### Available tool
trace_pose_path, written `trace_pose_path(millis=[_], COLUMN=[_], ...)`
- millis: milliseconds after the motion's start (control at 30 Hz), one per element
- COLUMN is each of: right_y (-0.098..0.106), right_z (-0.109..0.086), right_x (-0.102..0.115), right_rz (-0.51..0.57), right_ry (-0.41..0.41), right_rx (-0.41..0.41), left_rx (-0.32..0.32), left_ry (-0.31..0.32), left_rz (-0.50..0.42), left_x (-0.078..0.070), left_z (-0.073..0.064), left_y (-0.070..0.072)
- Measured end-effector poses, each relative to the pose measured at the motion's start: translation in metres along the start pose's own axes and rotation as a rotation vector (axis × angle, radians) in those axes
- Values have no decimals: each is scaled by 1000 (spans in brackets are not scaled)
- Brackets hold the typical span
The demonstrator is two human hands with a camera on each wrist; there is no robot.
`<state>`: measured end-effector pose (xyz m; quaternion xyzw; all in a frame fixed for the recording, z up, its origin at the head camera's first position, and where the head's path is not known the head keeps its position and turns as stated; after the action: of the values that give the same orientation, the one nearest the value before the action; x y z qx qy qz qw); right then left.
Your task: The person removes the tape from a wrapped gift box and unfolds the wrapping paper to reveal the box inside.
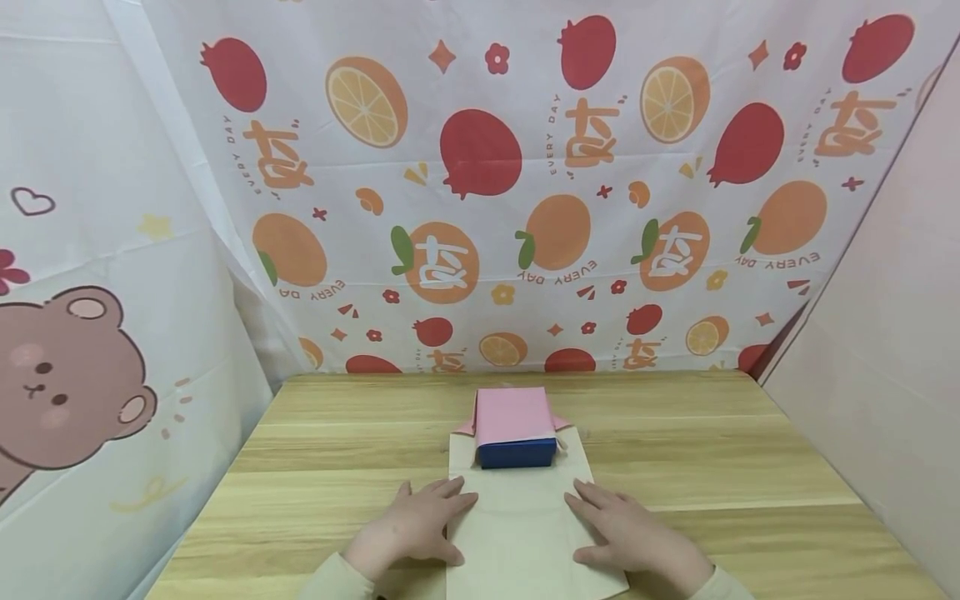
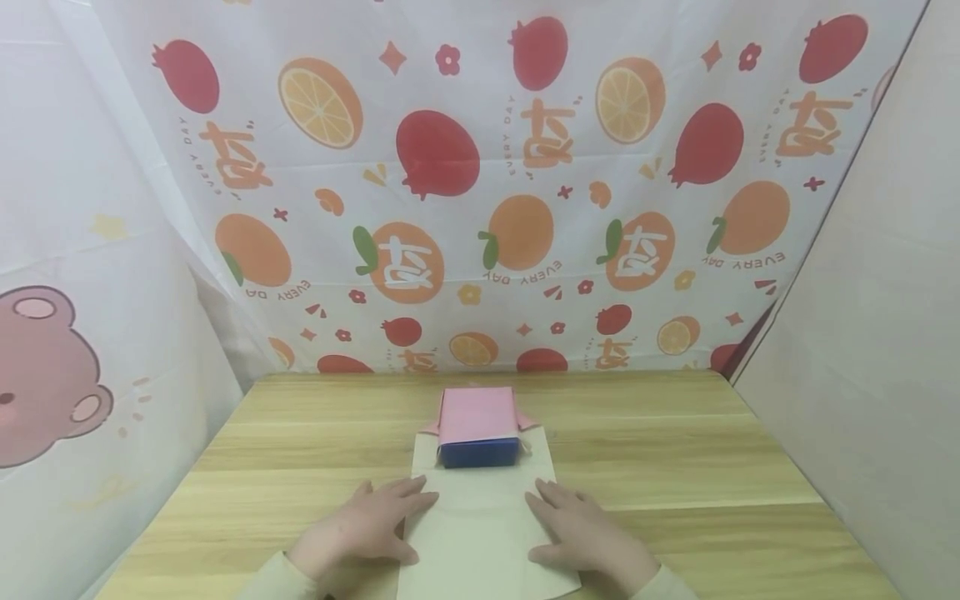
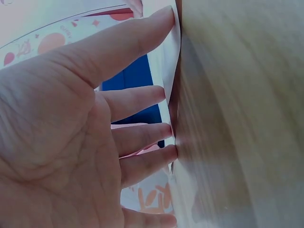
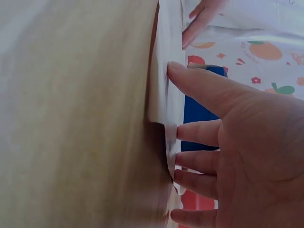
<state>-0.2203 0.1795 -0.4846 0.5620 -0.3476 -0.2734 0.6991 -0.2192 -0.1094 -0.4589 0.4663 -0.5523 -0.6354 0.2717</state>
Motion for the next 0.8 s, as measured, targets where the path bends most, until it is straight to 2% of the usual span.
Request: trace_pose_path(millis=[167,367,633,700,800], right_y=[2,6,12,14,16], right_z=[-2,2,27,34,44], right_x=[3,2,-1,-2,-4], right_rz=[-33,2,-31,-32,-30], right_ry=[4,-11,68,64,16], right_rx=[-5,-31,-137,-156,-159], left_rx=[0,-50,-73,-79,-84], left_ry=[-20,-60,-78,-82,-81], left_rz=[2,15,41,42,34], left_x=[0,-1,5,6,8], left_z=[2,7,22,25,29], left_y=[0,2,2,3,6])
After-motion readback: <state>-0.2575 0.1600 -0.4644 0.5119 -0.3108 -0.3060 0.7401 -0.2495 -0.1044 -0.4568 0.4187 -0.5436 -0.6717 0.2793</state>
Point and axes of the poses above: each hand's wrist, its own z-axis towards the middle knuckle, its own y-axis out of the back of the hand, x = y × z, the point moved 4 cm from there along z, towards the middle knuckle, and after that the axes turned 8 degrees about -x, right-handed, at the moved point
